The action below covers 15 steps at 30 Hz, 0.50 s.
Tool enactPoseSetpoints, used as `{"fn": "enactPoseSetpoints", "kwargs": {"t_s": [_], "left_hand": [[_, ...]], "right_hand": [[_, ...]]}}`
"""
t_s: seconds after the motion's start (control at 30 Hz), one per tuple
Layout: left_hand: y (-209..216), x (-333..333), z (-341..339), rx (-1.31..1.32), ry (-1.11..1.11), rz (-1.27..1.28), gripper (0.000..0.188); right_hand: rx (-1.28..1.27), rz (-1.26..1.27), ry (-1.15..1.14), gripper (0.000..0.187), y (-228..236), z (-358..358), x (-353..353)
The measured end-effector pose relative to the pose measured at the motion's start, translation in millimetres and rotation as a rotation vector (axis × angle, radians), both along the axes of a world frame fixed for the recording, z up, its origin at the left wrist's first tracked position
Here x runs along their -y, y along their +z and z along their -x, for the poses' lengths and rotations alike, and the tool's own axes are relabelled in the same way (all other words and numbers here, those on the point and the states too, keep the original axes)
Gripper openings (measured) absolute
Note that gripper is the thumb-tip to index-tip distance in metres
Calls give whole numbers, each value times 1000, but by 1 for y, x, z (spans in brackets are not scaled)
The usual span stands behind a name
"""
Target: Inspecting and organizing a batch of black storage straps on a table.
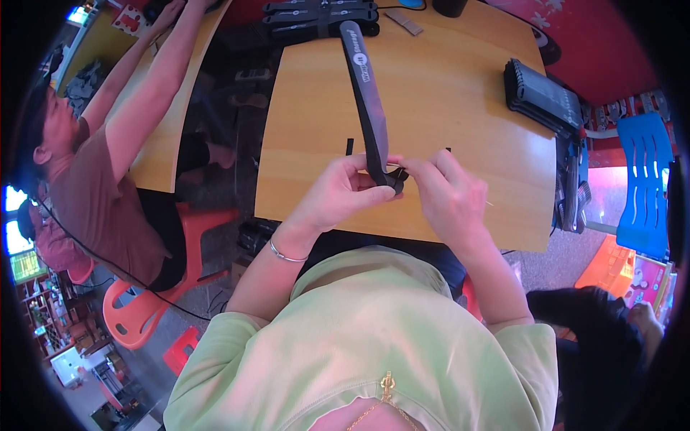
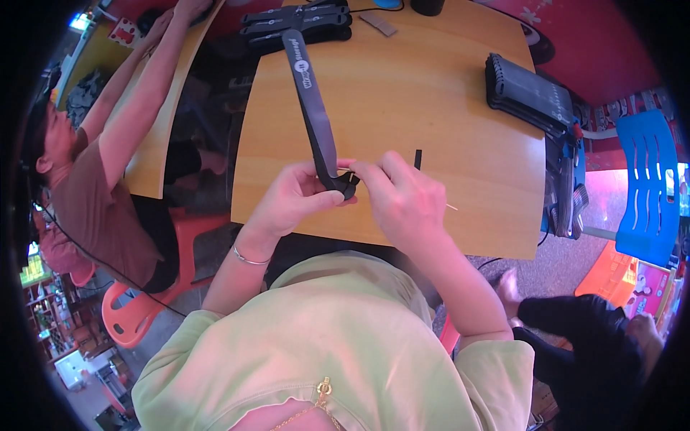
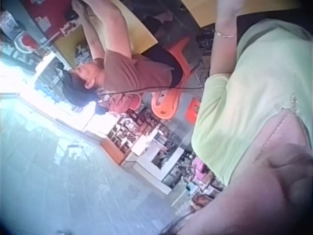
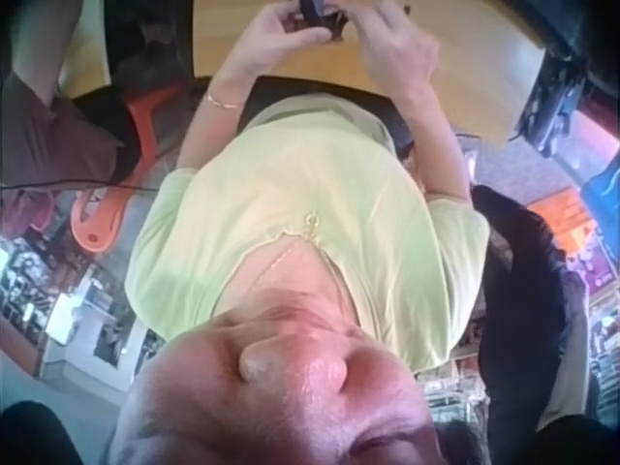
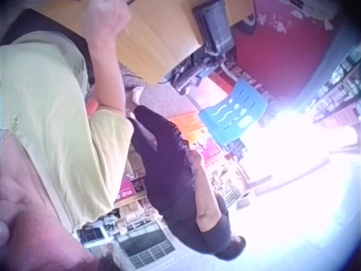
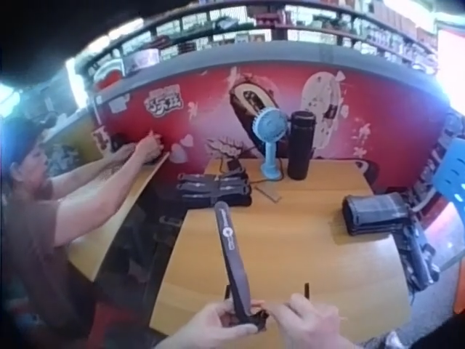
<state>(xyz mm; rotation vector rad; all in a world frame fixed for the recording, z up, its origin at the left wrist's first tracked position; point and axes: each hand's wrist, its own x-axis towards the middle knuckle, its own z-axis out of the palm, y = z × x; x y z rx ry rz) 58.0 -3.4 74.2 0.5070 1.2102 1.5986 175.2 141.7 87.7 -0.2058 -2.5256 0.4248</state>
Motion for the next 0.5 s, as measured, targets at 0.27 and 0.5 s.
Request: {"fn": "enactPoseSetpoints", "kwargs": {"t_s": [0.27,0.5], "left_hand": [[-9,11,-4,97,-132,33,42],[-17,6,-7,220,-59,5,36]], "right_hand": [[-91,-97,-2,19,14,6,-22],[130,-55,32,15,33,-7,-38]]}}
